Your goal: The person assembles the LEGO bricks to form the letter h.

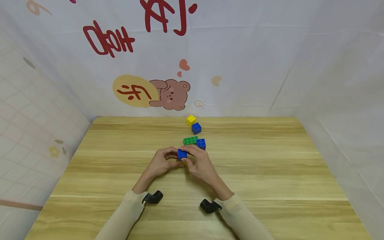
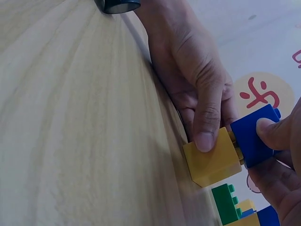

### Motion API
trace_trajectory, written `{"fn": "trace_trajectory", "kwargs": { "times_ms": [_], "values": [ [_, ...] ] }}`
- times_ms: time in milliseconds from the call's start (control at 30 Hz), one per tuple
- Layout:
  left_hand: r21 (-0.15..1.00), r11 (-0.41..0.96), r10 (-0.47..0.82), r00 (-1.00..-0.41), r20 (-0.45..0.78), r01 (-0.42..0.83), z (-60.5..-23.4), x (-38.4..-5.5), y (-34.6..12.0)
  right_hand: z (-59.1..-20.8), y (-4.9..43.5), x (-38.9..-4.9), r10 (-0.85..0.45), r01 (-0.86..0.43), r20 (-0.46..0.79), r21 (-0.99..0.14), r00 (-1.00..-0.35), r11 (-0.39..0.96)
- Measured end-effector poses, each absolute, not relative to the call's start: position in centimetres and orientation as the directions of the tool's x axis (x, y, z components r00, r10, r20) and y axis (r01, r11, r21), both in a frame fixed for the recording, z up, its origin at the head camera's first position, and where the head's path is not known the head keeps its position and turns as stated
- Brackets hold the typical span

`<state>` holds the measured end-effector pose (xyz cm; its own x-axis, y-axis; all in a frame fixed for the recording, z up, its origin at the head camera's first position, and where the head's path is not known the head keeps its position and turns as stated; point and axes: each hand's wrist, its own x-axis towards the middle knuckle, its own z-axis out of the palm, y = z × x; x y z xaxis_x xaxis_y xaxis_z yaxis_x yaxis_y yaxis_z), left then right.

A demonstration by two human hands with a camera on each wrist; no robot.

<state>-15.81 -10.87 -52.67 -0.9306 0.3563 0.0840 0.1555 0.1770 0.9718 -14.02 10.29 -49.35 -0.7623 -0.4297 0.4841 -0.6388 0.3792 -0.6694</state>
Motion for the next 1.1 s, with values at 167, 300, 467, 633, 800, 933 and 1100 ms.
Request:
{"fn": "trace_trajectory", "kwargs": {
  "times_ms": [167,300,467,633,800,933,1100],
  "values": [
    [0.972,0.177,0.358,-0.930,0.082,0.154,-52.68,-15.95,-10.89,-49.43,10.11,-14.16,-0.430,-0.651,0.498,-0.657,-0.753,0.380],
    [0.972,0.181,0.359,-0.930,0.079,0.152,-52.56,-16.01,-10.77,-49.47,10.16,-14.20,-0.426,-0.646,0.495,-0.661,-0.757,0.381],
    [0.973,0.178,0.362,-0.929,0.076,0.149,-52.49,-16.06,-10.59,-49.31,10.26,-14.13,-0.424,-0.603,0.447,-0.698,-0.788,0.385],
    [0.974,0.178,0.348,-0.935,0.070,0.139,-52.55,-16.08,-10.59,-49.19,10.18,-14.16,-0.420,-0.568,0.409,-0.724,-0.810,0.391],
    [0.975,0.175,0.343,-0.937,0.068,0.135,-52.65,-16.13,-10.45,-49.30,10.15,-14.24,-0.410,-0.577,0.423,-0.708,-0.808,0.408],
    [0.974,0.183,0.341,-0.938,0.066,0.135,-52.65,-16.16,-10.45,-49.41,10.06,-14.28,-0.409,-0.580,0.427,-0.702,-0.807,0.413],
    [0.974,0.180,0.340,-0.938,0.069,0.138,-52.53,-16.13,-10.44,-49.65,9.95,-14.29,-0.406,-0.575,0.424,-0.715,-0.809,0.399]
  ]
}}
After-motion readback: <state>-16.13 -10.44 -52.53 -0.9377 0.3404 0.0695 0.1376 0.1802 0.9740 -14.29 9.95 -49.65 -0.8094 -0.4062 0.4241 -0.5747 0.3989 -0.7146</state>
